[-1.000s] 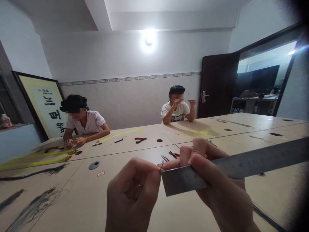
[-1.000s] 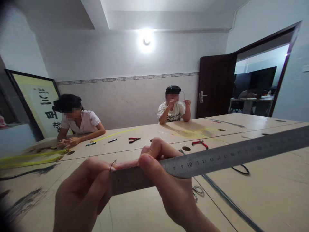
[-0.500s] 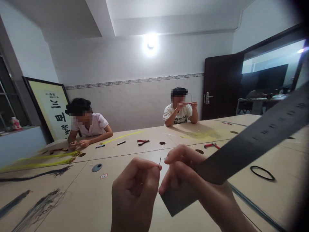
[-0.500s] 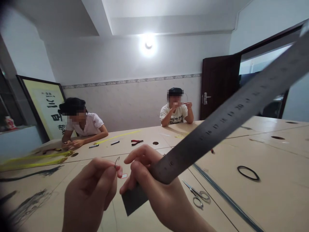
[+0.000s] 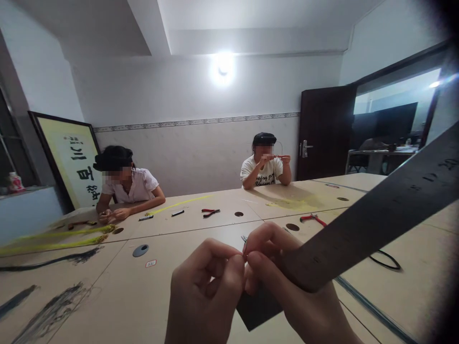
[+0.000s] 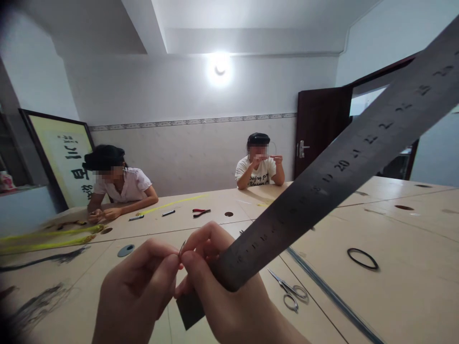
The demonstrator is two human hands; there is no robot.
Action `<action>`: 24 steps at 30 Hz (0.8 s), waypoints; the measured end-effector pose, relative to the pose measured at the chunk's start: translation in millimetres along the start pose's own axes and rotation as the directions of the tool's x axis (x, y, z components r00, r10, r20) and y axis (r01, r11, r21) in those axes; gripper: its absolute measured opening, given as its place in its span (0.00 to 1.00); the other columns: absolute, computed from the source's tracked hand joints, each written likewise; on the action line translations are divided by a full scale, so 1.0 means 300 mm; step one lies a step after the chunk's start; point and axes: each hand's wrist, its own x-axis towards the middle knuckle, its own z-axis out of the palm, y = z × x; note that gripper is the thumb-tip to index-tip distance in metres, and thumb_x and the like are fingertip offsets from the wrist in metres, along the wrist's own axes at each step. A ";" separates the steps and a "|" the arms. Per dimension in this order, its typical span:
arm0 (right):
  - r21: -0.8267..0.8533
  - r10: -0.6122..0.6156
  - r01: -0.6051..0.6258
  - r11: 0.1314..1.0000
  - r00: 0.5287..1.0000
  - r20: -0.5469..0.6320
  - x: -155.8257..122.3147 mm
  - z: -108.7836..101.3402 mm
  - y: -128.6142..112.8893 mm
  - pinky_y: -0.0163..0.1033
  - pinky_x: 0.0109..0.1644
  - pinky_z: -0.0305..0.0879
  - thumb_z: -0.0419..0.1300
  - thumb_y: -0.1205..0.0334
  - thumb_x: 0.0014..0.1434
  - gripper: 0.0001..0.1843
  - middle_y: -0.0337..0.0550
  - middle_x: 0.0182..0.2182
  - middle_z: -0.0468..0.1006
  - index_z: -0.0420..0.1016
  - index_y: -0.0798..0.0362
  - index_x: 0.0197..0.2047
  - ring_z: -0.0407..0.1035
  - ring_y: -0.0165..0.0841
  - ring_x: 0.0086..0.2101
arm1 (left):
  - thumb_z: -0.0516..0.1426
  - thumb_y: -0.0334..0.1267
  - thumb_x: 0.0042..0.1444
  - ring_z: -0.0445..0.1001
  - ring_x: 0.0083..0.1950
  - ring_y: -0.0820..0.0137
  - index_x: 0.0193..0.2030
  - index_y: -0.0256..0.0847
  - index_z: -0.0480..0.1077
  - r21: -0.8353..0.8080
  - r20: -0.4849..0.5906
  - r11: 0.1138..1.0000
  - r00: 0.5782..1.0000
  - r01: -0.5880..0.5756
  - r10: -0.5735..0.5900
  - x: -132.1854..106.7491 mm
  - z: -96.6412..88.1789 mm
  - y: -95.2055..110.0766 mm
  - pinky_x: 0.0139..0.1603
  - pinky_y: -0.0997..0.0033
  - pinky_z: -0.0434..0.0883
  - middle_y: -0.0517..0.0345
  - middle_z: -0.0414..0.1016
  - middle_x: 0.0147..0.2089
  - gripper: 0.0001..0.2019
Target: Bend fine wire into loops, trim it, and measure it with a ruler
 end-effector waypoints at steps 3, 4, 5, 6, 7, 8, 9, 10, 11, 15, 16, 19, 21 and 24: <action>-0.070 0.019 -0.024 0.997 0.998 -0.062 -0.009 0.015 -0.027 0.22 0.28 0.66 0.61 0.62 0.62 0.07 0.28 0.19 0.73 0.71 0.49 0.31 0.72 0.21 0.23 | 0.59 0.39 0.39 0.51 0.16 0.83 0.15 0.41 0.69 -0.006 0.009 1.000 1.000 0.015 -0.015 0.001 0.000 0.002 0.18 0.84 0.51 0.69 0.62 0.12 0.08; -0.098 0.023 -0.030 0.995 0.997 -0.071 -0.012 0.017 -0.033 0.22 0.28 0.66 0.61 0.62 0.62 0.07 0.28 0.20 0.73 0.71 0.49 0.31 0.72 0.21 0.23 | 0.59 0.39 0.39 0.51 0.16 0.83 0.15 0.41 0.69 -0.007 0.009 1.000 1.000 0.015 -0.015 0.001 0.000 0.002 0.18 0.84 0.52 0.70 0.62 0.12 0.08; -0.125 0.028 -0.037 0.991 0.997 -0.076 -0.014 0.018 -0.039 0.22 0.28 0.66 0.61 0.62 0.62 0.07 0.28 0.20 0.73 0.71 0.49 0.30 0.72 0.21 0.24 | 0.59 0.39 0.39 0.51 0.16 0.83 0.15 0.41 0.69 -0.009 0.008 1.000 1.000 0.012 -0.012 0.001 0.000 0.002 0.18 0.84 0.53 0.70 0.61 0.12 0.08; -0.150 0.032 -0.044 0.988 0.997 -0.077 -0.016 0.018 -0.043 0.22 0.28 0.66 0.60 0.62 0.62 0.07 0.28 0.20 0.73 0.70 0.49 0.30 0.72 0.21 0.24 | 0.59 0.39 0.39 0.50 0.17 0.83 0.15 0.41 0.69 -0.012 0.010 1.000 1.000 0.009 -0.009 0.001 0.001 0.002 0.18 0.84 0.54 0.70 0.61 0.12 0.08; -0.171 0.036 -0.049 0.984 0.997 -0.075 -0.017 0.017 -0.046 0.22 0.28 0.66 0.60 0.63 0.62 0.07 0.28 0.20 0.73 0.70 0.49 0.30 0.72 0.21 0.24 | 0.59 0.39 0.39 0.50 0.17 0.83 0.15 0.41 0.69 -0.018 0.013 1.000 1.000 0.007 -0.007 0.001 0.001 0.001 0.18 0.84 0.55 0.70 0.60 0.12 0.08; -0.189 0.037 -0.050 0.981 0.997 -0.070 -0.017 0.016 -0.048 0.22 0.28 0.66 0.59 0.63 0.62 0.08 0.28 0.20 0.73 0.70 0.49 0.30 0.72 0.21 0.24 | 0.59 0.39 0.39 0.50 0.17 0.83 0.15 0.41 0.69 -0.024 0.019 1.000 1.000 0.008 -0.008 0.002 0.000 0.000 0.18 0.84 0.55 0.70 0.60 0.13 0.08; -0.206 0.035 -0.048 0.977 0.997 -0.064 -0.017 0.014 -0.049 0.23 0.28 0.65 0.59 0.63 0.62 0.08 0.28 0.20 0.73 0.69 0.49 0.30 0.72 0.21 0.25 | 0.59 0.39 0.39 0.49 0.17 0.83 0.15 0.41 0.69 -0.024 0.028 1.000 1.000 0.012 -0.011 0.003 -0.001 -0.001 0.18 0.84 0.55 0.70 0.59 0.13 0.08; -0.222 0.031 -0.043 0.974 0.998 -0.058 -0.015 0.011 -0.048 0.23 0.28 0.65 0.58 0.63 0.62 0.08 0.28 0.20 0.72 0.68 0.49 0.30 0.71 0.22 0.25 | 0.59 0.39 0.39 0.48 0.17 0.83 0.15 0.41 0.69 -0.020 0.041 1.000 0.999 0.018 -0.017 0.005 -0.003 -0.002 0.18 0.84 0.54 0.71 0.58 0.13 0.08; -0.238 0.025 -0.036 0.971 0.999 -0.048 -0.013 0.007 -0.045 0.23 0.28 0.65 0.57 0.63 0.63 0.08 0.28 0.21 0.72 0.68 0.49 0.30 0.71 0.22 0.25 | 0.60 0.39 0.40 0.47 0.17 0.83 0.15 0.41 0.69 -0.011 0.056 1.000 0.998 0.023 -0.022 0.007 -0.006 -0.004 0.17 0.83 0.52 0.71 0.57 0.13 0.08; -0.283 -0.026 0.041 0.958 0.998 0.056 0.002 -0.023 -0.021 0.25 0.27 0.64 0.54 0.64 0.65 0.08 0.30 0.21 0.72 0.66 0.49 0.32 0.71 0.23 0.24 | 0.60 0.39 0.41 0.46 0.16 0.83 0.17 0.41 0.69 0.047 0.115 0.998 0.993 0.033 -0.038 0.015 -0.021 -0.010 0.16 0.80 0.42 0.71 0.54 0.12 0.08; -0.290 -0.038 0.064 0.955 0.995 0.094 0.005 -0.033 -0.013 0.26 0.26 0.64 0.53 0.64 0.66 0.08 0.31 0.21 0.72 0.66 0.49 0.33 0.71 0.24 0.24 | 0.60 0.39 0.42 0.46 0.16 0.82 0.17 0.41 0.69 0.057 0.128 0.998 0.991 0.034 -0.041 0.017 -0.024 -0.011 0.17 0.80 0.41 0.71 0.54 0.13 0.09; -0.341 -0.050 0.106 0.934 0.984 0.169 0.011 -0.058 0.003 0.29 0.23 0.61 0.52 0.61 0.68 0.09 0.33 0.21 0.72 0.65 0.49 0.34 0.67 0.26 0.22 | 0.60 0.39 0.44 0.46 0.16 0.82 0.17 0.41 0.68 0.078 0.154 0.997 0.987 0.027 -0.039 0.019 -0.030 -0.014 0.18 0.77 0.39 0.71 0.53 0.13 0.09; -0.366 -0.045 0.106 0.925 0.984 0.171 0.013 -0.067 0.007 0.30 0.21 0.59 0.52 0.59 0.69 0.10 0.34 0.21 0.71 0.64 0.48 0.34 0.64 0.27 0.21 | 0.60 0.40 0.45 0.45 0.16 0.82 0.17 0.41 0.68 0.090 0.166 0.996 0.985 0.029 -0.043 0.021 -0.032 -0.015 0.18 0.76 0.38 0.70 0.53 0.13 0.10; -0.337 -0.010 0.080 0.938 0.979 0.203 0.016 -0.071 0.005 0.30 0.20 0.59 0.50 0.57 0.69 0.10 0.34 0.21 0.70 0.63 0.48 0.34 0.64 0.27 0.20 | 0.60 0.40 0.46 0.46 0.17 0.82 0.18 0.40 0.68 0.074 0.207 0.996 0.976 0.055 -0.069 0.025 -0.033 -0.015 0.18 0.77 0.39 0.70 0.54 0.14 0.10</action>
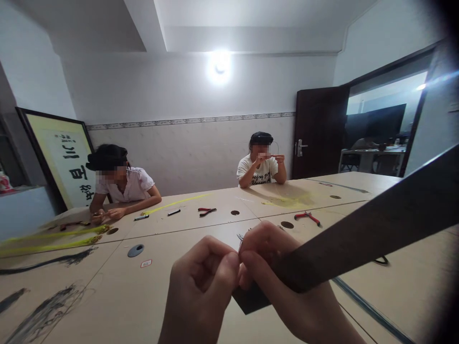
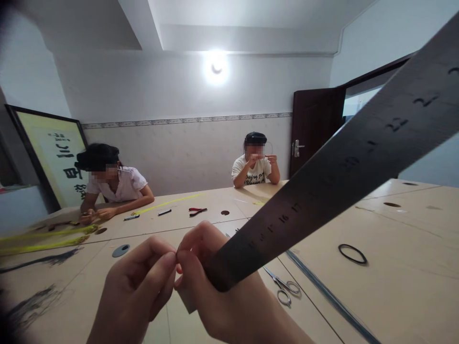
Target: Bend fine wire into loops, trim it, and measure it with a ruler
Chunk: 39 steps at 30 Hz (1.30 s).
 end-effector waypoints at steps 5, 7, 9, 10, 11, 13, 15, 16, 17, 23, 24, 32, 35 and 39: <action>0.004 0.047 -0.047 0.999 0.999 0.026 0.000 -0.006 -0.006 0.31 0.21 0.59 0.50 0.56 0.69 0.10 0.34 0.23 0.72 0.63 0.48 0.35 0.65 0.27 0.20 | 0.62 0.40 0.47 0.44 0.18 0.83 0.19 0.38 0.65 -0.071 0.086 0.996 0.995 0.051 -0.045 0.006 -0.007 0.003 0.19 0.80 0.45 0.71 0.53 0.15 0.13; -0.001 0.073 -0.073 0.997 0.997 0.011 -0.004 -0.008 -0.004 0.31 0.21 0.59 0.52 0.56 0.68 0.10 0.35 0.23 0.73 0.63 0.48 0.35 0.66 0.27 0.21 | 0.62 0.40 0.47 0.46 0.18 0.84 0.20 0.38 0.65 -0.074 0.080 0.994 0.994 0.083 -0.077 0.008 -0.015 0.001 0.20 0.80 0.44 0.70 0.57 0.16 0.13; 0.041 0.077 -0.077 0.996 0.997 -0.003 -0.007 -0.007 0.001 0.31 0.22 0.62 0.53 0.56 0.68 0.10 0.35 0.23 0.74 0.64 0.48 0.34 0.69 0.28 0.22 | 0.63 0.40 0.48 0.48 0.17 0.84 0.21 0.38 0.65 -0.086 0.056 0.992 0.995 0.091 -0.087 0.013 -0.026 -0.004 0.19 0.80 0.44 0.68 0.60 0.17 0.13; 0.086 0.068 -0.065 0.994 0.997 -0.028 -0.008 -0.005 0.004 0.31 0.23 0.64 0.54 0.56 0.68 0.10 0.34 0.23 0.74 0.65 0.48 0.34 0.70 0.29 0.23 | 0.63 0.40 0.48 0.48 0.17 0.84 0.21 0.38 0.65 -0.093 0.045 0.992 0.996 0.080 -0.076 0.016 -0.032 -0.008 0.19 0.79 0.44 0.68 0.59 0.17 0.13; 0.142 0.041 -0.032 0.989 0.997 -0.059 -0.008 -0.003 0.006 0.31 0.24 0.67 0.55 0.56 0.68 0.10 0.34 0.22 0.75 0.65 0.48 0.35 0.72 0.29 0.24 | 0.63 0.41 0.49 0.48 0.17 0.84 0.21 0.39 0.65 -0.098 0.038 0.993 0.997 0.063 -0.060 0.019 -0.036 -0.011 0.19 0.79 0.44 0.69 0.58 0.15 0.14; 0.277 -0.050 0.092 0.957 0.987 -0.154 -0.004 0.004 0.004 0.33 0.29 0.72 0.55 0.55 0.69 0.11 0.33 0.22 0.76 0.68 0.48 0.34 0.76 0.30 0.25 | 0.62 0.43 0.51 0.47 0.17 0.83 0.22 0.39 0.65 -0.103 0.025 0.994 0.999 0.036 -0.034 0.025 -0.041 -0.017 0.19 0.79 0.44 0.72 0.51 0.12 0.14; 0.397 -0.135 0.223 0.890 0.962 -0.239 0.003 0.010 -0.005 0.36 0.34 0.76 0.55 0.55 0.69 0.14 0.34 0.23 0.77 0.71 0.49 0.31 0.78 0.32 0.27 | 0.63 0.42 0.50 0.46 0.16 0.83 0.22 0.39 0.66 -0.104 -0.007 0.994 1.000 0.025 -0.026 0.028 -0.038 -0.019 0.19 0.79 0.43 0.73 0.50 0.11 0.13; 0.446 -0.155 0.264 0.856 0.952 -0.265 0.008 0.012 -0.011 0.37 0.36 0.77 0.56 0.54 0.68 0.16 0.35 0.25 0.78 0.72 0.50 0.29 0.79 0.32 0.28 | 0.63 0.42 0.49 0.45 0.16 0.84 0.22 0.38 0.66 -0.107 -0.026 0.994 0.999 0.028 -0.031 0.028 -0.034 -0.018 0.19 0.80 0.42 0.73 0.50 0.12 0.13; 0.484 -0.161 0.286 0.827 0.946 -0.282 0.013 0.011 -0.017 0.38 0.37 0.78 0.57 0.53 0.67 0.17 0.36 0.27 0.79 0.73 0.50 0.28 0.79 0.33 0.29 | 0.63 0.41 0.47 0.44 0.16 0.85 0.22 0.38 0.65 -0.113 -0.045 0.993 0.998 0.033 -0.038 0.027 -0.028 -0.015 0.19 0.80 0.41 0.73 0.51 0.13 0.13; 0.511 -0.120 0.245 0.824 0.957 -0.266 0.031 -0.010 -0.022 0.38 0.46 0.77 0.65 0.56 0.61 0.13 0.35 0.22 0.73 0.76 0.48 0.25 0.78 0.34 0.38 | 0.64 0.39 0.40 0.46 0.17 0.85 0.19 0.37 0.68 -0.144 -0.113 0.988 0.991 0.057 -0.074 0.010 -0.004 0.001 0.19 0.82 0.43 0.70 0.54 0.15 0.11; 0.502 -0.087 0.207 0.840 0.964 -0.251 0.030 -0.011 -0.018 0.40 0.48 0.76 0.66 0.56 0.60 0.13 0.35 0.22 0.73 0.75 0.48 0.25 0.78 0.35 0.39 | 0.65 0.39 0.40 0.47 0.17 0.85 0.19 0.38 0.69 -0.138 -0.125 0.989 0.989 0.060 -0.078 0.007 -0.004 0.002 0.19 0.82 0.44 0.70 0.55 0.15 0.10; 0.488 0.018 0.119 0.865 0.964 -0.267 0.024 0.001 -0.008 0.38 0.38 0.72 0.69 0.49 0.55 0.18 0.33 0.20 0.72 0.69 0.47 0.24 0.77 0.35 0.30 | 0.62 0.39 0.41 0.44 0.16 0.83 0.17 0.41 0.69 -0.046 -0.149 0.998 0.988 -0.040 0.033 -0.005 0.000 -0.005 0.18 0.79 0.45 0.71 0.52 0.13 0.08; 0.486 -0.039 0.169 0.858 0.963 -0.267 0.023 -0.008 -0.005 0.35 0.35 0.69 0.67 0.52 0.59 0.16 0.33 0.23 0.71 0.70 0.47 0.25 0.75 0.31 0.29 | 0.60 0.39 0.43 0.43 0.16 0.82 0.17 0.43 0.69 -0.020 -0.161 0.996 0.983 -0.092 0.087 -0.008 0.005 -0.005 0.18 0.76 0.47 0.72 0.50 0.11 0.09; 0.472 -0.069 0.157 0.867 0.978 -0.199 0.015 -0.025 -0.002 0.38 0.37 0.72 0.63 0.54 0.63 0.14 0.35 0.25 0.71 0.70 0.47 0.27 0.77 0.35 0.32 | 0.61 0.39 0.42 0.44 0.17 0.81 0.17 0.42 0.68 -0.035 -0.152 0.997 0.987 -0.066 0.060 -0.011 0.004 -0.004 0.19 0.76 0.47 0.72 0.50 0.13 0.08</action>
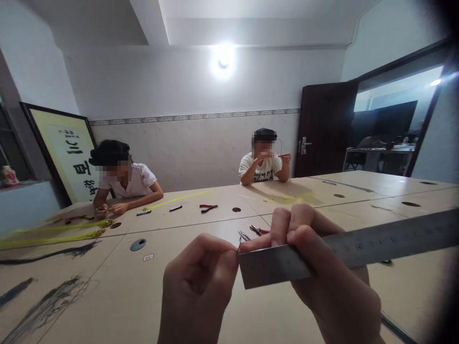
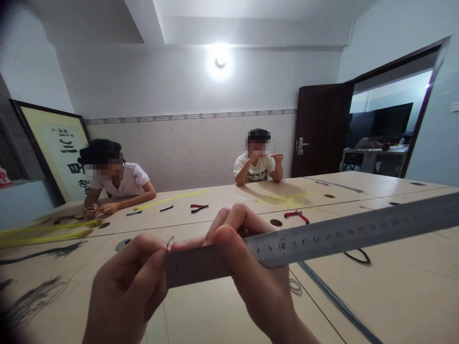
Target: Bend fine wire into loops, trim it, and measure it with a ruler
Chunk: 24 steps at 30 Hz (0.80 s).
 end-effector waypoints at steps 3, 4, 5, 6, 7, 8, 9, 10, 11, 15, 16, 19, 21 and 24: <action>-0.018 0.002 -0.001 1.000 0.999 0.043 -0.004 -0.004 -0.005 0.39 0.41 0.73 0.61 0.56 0.65 0.13 0.36 0.26 0.74 0.71 0.46 0.28 0.79 0.37 0.35 | 0.61 0.38 0.42 0.44 0.17 0.81 0.17 0.42 0.69 -0.017 0.009 1.000 1.000 -0.004 0.004 0.001 -0.002 -0.002 0.19 0.76 0.48 0.72 0.50 0.13 0.08; -0.006 -0.001 0.001 1.000 0.999 0.046 -0.004 -0.002 -0.005 0.39 0.41 0.73 0.61 0.56 0.65 0.12 0.36 0.26 0.75 0.72 0.46 0.28 0.79 0.36 0.36 | 0.61 0.38 0.42 0.44 0.17 0.81 0.17 0.42 0.69 -0.019 0.008 1.000 1.000 -0.009 0.009 0.001 -0.003 -0.003 0.19 0.76 0.48 0.72 0.50 0.13 0.08; 0.010 -0.003 0.003 1.000 0.999 0.047 -0.003 0.001 -0.005 0.39 0.42 0.74 0.61 0.57 0.65 0.12 0.35 0.26 0.75 0.72 0.45 0.28 0.79 0.36 0.35 | 0.61 0.38 0.42 0.43 0.17 0.82 0.17 0.43 0.68 -0.022 0.006 1.000 1.000 -0.015 0.015 0.001 -0.004 -0.004 0.19 0.77 0.48 0.72 0.49 0.13 0.08; 0.022 -0.007 0.006 1.000 0.999 0.040 -0.001 0.005 -0.005 0.39 0.42 0.74 0.61 0.57 0.65 0.12 0.35 0.26 0.75 0.73 0.45 0.28 0.79 0.35 0.35 | 0.61 0.38 0.42 0.43 0.16 0.82 0.17 0.43 0.68 -0.024 0.004 1.000 1.000 -0.016 0.016 0.001 -0.005 -0.005 0.19 0.77 0.48 0.72 0.50 0.13 0.08; 0.025 -0.011 0.011 1.000 1.000 0.026 0.001 0.009 -0.004 0.38 0.42 0.73 0.61 0.57 0.64 0.12 0.35 0.26 0.74 0.73 0.45 0.28 0.79 0.35 0.35 | 0.62 0.38 0.42 0.44 0.16 0.82 0.17 0.43 0.68 -0.025 0.004 1.000 1.000 -0.012 0.012 0.001 -0.005 -0.005 0.19 0.77 0.48 0.72 0.50 0.13 0.08; 0.016 -0.024 0.024 1.000 1.000 0.009 0.003 0.012 -0.003 0.38 0.41 0.73 0.62 0.57 0.64 0.12 0.34 0.25 0.73 0.73 0.46 0.27 0.78 0.35 0.34 | 0.62 0.37 0.42 0.44 0.17 0.82 0.17 0.43 0.68 -0.023 0.006 1.000 1.000 -0.007 0.007 0.001 -0.006 -0.006 0.18 0.77 0.48 0.72 0.49 0.13 0.08; 0.002 -0.035 0.035 0.999 0.999 -0.010 0.005 0.015 -0.003 0.37 0.39 0.72 0.63 0.56 0.63 0.13 0.34 0.24 0.71 0.72 0.47 0.26 0.78 0.34 0.32 | 0.62 0.37 0.41 0.44 0.17 0.82 0.17 0.43 0.68 -0.021 0.010 1.000 1.000 -0.003 0.003 0.001 -0.006 -0.005 0.18 0.77 0.48 0.72 0.49 0.13 0.08; -0.012 -0.046 0.046 0.999 0.999 -0.019 0.006 0.016 -0.003 0.37 0.37 0.71 0.64 0.55 0.62 0.14 0.34 0.24 0.71 0.71 0.47 0.26 0.77 0.34 0.32 | 0.62 0.38 0.41 0.44 0.17 0.81 0.17 0.43 0.68 -0.021 0.013 1.000 1.000 -0.002 0.002 0.000 -0.005 -0.004 0.18 0.77 0.48 0.72 0.49 0.13 0.08; -0.020 -0.048 0.047 0.999 0.999 -0.023 0.007 0.017 -0.004 0.37 0.37 0.71 0.64 0.55 0.61 0.14 0.34 0.24 0.70 0.71 0.48 0.25 0.77 0.34 0.31 | 0.61 0.38 0.42 0.44 0.16 0.81 0.17 0.43 0.68 -0.021 0.016 1.000 1.000 -0.004 0.004 -0.001 -0.004 -0.003 0.18 0.77 0.48 0.72 0.50 0.12 0.08; -0.014 -0.013 0.012 1.000 1.000 -0.010 0.005 0.017 -0.010 0.38 0.37 0.70 0.64 0.54 0.62 0.14 0.35 0.24 0.70 0.71 0.47 0.26 0.76 0.34 0.31 | 0.60 0.38 0.42 0.41 0.15 0.82 0.16 0.44 0.69 -0.038 -0.015 0.999 0.999 -0.039 0.038 -0.006 0.002 0.000 0.18 0.76 0.47 0.72 0.51 0.11 0.09; -0.012 -0.017 0.016 1.000 1.000 -0.009 0.005 0.017 -0.011 0.38 0.36 0.70 0.64 0.54 0.62 0.15 0.35 0.23 0.69 0.70 0.47 0.25 0.76 0.34 0.31 | 0.60 0.38 0.42 0.41 0.15 0.82 0.15 0.44 0.69 -0.042 -0.023 0.998 0.999 -0.040 0.039 -0.007 0.003 0.000 0.18 0.76 0.48 0.72 0.51 0.11 0.09; 0.002 -0.023 0.023 1.000 1.000 -0.015 0.007 0.017 -0.012 0.37 0.34 0.70 0.65 0.54 0.61 0.15 0.35 0.23 0.69 0.70 0.47 0.25 0.76 0.34 0.29 | 0.61 0.38 0.42 0.43 0.16 0.82 0.15 0.44 0.69 -0.032 -0.021 0.999 0.999 -0.028 0.027 -0.007 0.002 -0.001 0.19 0.76 0.48 0.72 0.51 0.11 0.09; 0.025 -0.009 0.010 1.000 1.000 -0.017 0.009 0.019 -0.011 0.36 0.34 0.69 0.65 0.55 0.61 0.14 0.35 0.24 0.69 0.70 0.47 0.25 0.75 0.33 0.28 | 0.61 0.38 0.42 0.43 0.16 0.81 0.16 0.44 0.68 -0.010 -0.006 0.999 0.999 -0.037 0.037 -0.004 -0.002 -0.002 0.18 0.76 0.49 0.72 0.51 0.11 0.09; 0.022 -0.017 0.017 1.000 1.000 -0.024 0.011 0.021 -0.009 0.37 0.33 0.69 0.65 0.55 0.61 0.14 0.35 0.23 0.68 0.70 0.47 0.25 0.74 0.33 0.28 | 0.60 0.38 0.43 0.42 0.15 0.81 0.16 0.43 0.67 0.026 0.010 0.998 0.999 -0.054 0.053 -0.001 -0.009 -0.002 0.18 0.75 0.49 0.72 0.52 0.10 0.10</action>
